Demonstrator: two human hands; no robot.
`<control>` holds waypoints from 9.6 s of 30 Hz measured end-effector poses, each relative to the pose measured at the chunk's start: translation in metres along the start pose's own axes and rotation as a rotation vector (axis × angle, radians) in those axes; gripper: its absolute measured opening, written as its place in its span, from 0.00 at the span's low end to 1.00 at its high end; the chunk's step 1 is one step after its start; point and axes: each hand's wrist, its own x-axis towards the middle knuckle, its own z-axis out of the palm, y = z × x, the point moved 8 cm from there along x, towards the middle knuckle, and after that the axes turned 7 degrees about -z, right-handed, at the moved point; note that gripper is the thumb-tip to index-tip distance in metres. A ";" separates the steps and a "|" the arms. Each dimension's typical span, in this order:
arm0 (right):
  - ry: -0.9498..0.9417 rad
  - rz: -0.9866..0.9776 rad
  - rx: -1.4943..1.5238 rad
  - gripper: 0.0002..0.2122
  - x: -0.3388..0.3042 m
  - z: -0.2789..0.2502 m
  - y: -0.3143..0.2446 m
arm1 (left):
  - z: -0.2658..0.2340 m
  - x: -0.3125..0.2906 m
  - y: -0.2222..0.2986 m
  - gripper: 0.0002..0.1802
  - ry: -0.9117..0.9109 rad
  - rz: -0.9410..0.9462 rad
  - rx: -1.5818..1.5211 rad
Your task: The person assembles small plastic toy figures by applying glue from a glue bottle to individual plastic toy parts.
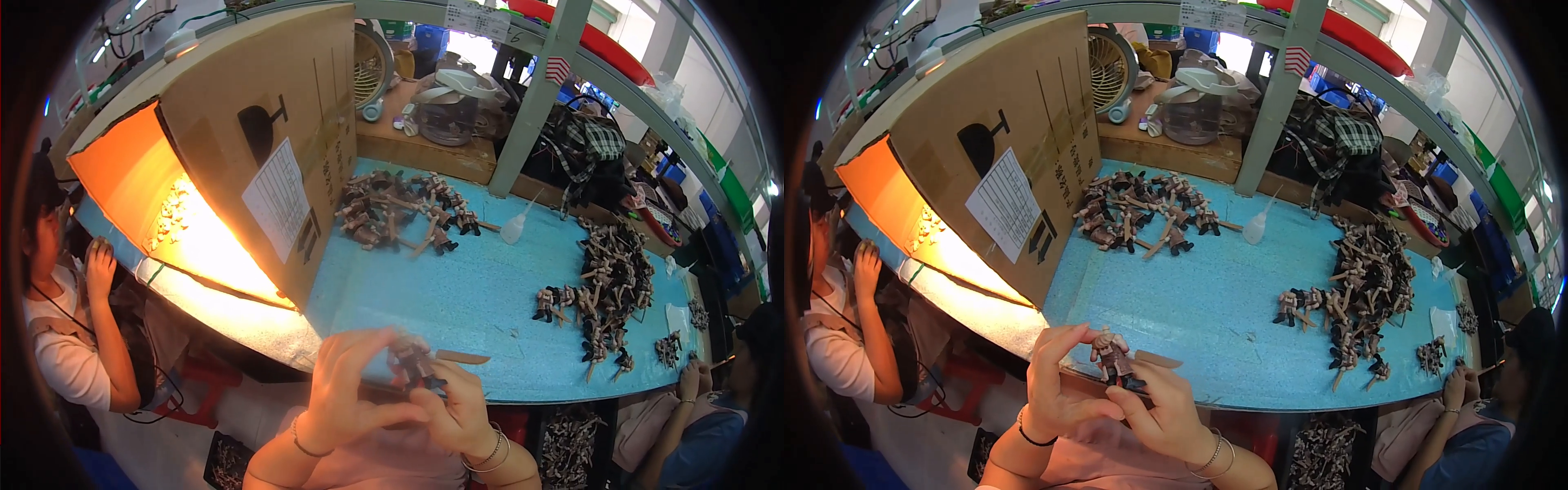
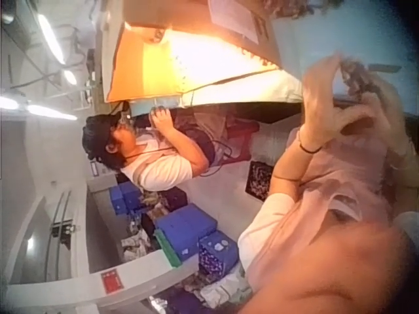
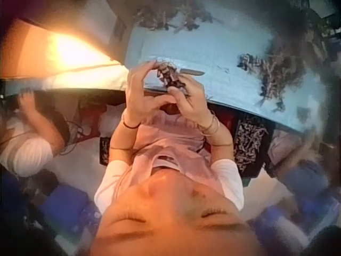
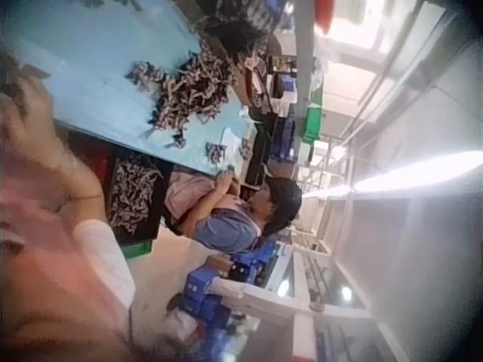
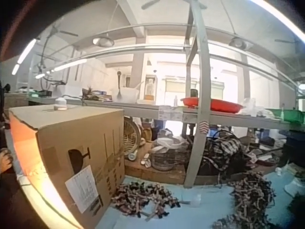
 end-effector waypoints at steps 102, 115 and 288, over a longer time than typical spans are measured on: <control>0.157 0.307 0.228 0.12 -0.003 -0.098 0.084 | 0.080 0.059 -0.095 0.18 -0.287 -0.416 -0.113; -0.098 0.304 0.376 0.16 0.025 -0.029 0.079 | 0.074 0.003 -0.079 0.14 -0.463 -0.349 -0.365; 0.602 -0.073 -0.087 0.15 0.011 -0.099 0.022 | -0.001 -0.019 -0.065 0.14 0.069 -0.276 -0.757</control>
